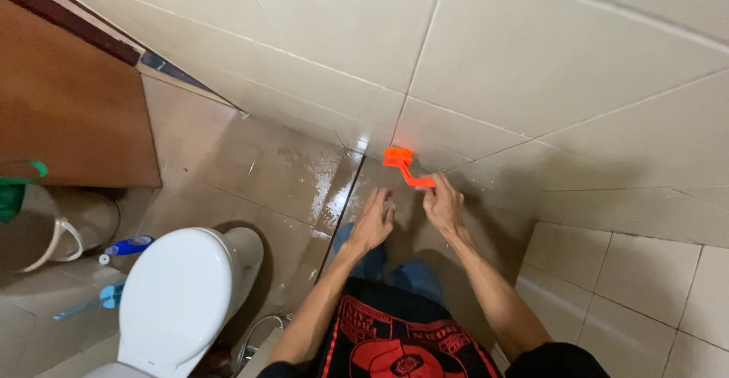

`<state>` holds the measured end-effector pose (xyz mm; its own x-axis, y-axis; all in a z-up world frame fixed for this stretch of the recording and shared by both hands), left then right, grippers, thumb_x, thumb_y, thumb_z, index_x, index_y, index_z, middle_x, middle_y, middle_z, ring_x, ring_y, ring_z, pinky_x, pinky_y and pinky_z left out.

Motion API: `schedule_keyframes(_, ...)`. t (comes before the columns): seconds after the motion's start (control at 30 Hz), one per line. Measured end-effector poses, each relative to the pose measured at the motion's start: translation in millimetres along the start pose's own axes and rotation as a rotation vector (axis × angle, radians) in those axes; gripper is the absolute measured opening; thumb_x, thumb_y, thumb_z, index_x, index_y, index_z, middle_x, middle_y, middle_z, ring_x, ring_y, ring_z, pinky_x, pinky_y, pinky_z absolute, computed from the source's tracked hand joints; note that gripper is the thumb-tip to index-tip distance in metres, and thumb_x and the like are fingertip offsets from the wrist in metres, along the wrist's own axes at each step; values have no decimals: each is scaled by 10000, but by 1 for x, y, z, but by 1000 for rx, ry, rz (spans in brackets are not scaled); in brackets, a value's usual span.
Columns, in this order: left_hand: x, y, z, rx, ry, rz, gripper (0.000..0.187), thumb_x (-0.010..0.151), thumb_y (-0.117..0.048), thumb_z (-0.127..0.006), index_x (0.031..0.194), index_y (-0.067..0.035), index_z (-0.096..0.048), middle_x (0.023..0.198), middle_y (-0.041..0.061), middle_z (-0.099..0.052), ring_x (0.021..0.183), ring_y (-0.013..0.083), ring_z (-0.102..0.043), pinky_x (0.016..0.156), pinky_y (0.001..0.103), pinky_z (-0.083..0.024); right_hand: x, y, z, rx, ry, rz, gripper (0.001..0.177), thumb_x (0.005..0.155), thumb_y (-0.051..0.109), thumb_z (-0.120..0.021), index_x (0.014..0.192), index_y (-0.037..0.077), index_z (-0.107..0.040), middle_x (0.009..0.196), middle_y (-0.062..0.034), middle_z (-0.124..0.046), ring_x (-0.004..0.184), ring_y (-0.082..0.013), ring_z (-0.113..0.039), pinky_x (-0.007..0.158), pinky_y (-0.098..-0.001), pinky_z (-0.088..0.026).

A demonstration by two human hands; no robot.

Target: The person scrubs the tiled walls of a bathroom using an orange handheld brush. They work along the lower sections of the walls and around the base of the toilet, moving systematically across the surfaces.

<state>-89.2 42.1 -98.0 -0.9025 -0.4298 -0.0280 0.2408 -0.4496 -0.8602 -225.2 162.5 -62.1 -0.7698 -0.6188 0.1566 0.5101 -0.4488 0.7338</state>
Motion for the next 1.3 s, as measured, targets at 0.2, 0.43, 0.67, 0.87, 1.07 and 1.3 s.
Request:
schedule_keyframes(0.2,5,-29,34,-88,8,63,467,943,-32,-586,1392,-46,-461,1274,235,-561,1222,430,-573,1026,473,-474,-5,79,58,55,-97,4,207,915,9,-610,1102,90,-646,1027,-68,-741,809,-259,-744,624,-352,-564)
schedule_keyframes(0.43,16,-19,44,-118,43,97,457,941,-16,-585,1384,-67,-486,1267,230,-562,1210,429,-568,1005,471,-488,11,57,13,44,-122,-102,191,931,49,-637,1119,82,-636,1029,-67,-727,844,-278,-743,654,-395,-563)
schedule_keyframes(0.67,33,7,47,-46,38,29,464,899,15,-590,1349,-52,-498,1254,220,-575,1210,430,-572,1025,475,-475,18,-35,-68,-108,-19,-140,219,917,41,-602,1125,102,-631,1073,-103,-702,902,-374,-695,695,-491,-528)
schedule_keyframes(0.87,25,12,36,-16,111,79,436,935,-16,-573,1361,-55,-490,1299,246,-552,1234,458,-532,1048,493,-449,-4,-86,-40,-160,-26,-217,274,897,42,-589,1156,117,-637,1108,-126,-675,938,-397,-671,745,-517,-530)
schedule_keyframes(1.07,4,-24,21,-28,166,72,455,933,-24,-579,1377,-54,-484,1354,285,-494,1258,491,-482,1052,494,-433,-48,-100,40,-249,-111,-293,227,916,77,-613,1140,105,-627,1108,-119,-674,971,-394,-661,763,-502,-538)
schedule_keyframes(1.3,-23,-52,12,-80,183,35,434,931,-15,-579,1356,-57,-499,1299,214,-563,1236,417,-563,1053,464,-471,-66,-59,103,-314,-140,-230,232,875,23,-607,1101,77,-620,1064,-135,-655,941,-403,-662,751,-520,-526)
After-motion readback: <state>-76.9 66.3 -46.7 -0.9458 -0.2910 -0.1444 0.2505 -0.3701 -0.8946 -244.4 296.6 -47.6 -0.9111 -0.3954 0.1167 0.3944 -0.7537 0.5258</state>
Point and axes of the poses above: each hand's wrist, its own x-axis towards the middle knuckle, its own z-axis out of the back of the hand, y = z × x, the point moved 9 cm from there along x, towards the middle knuckle
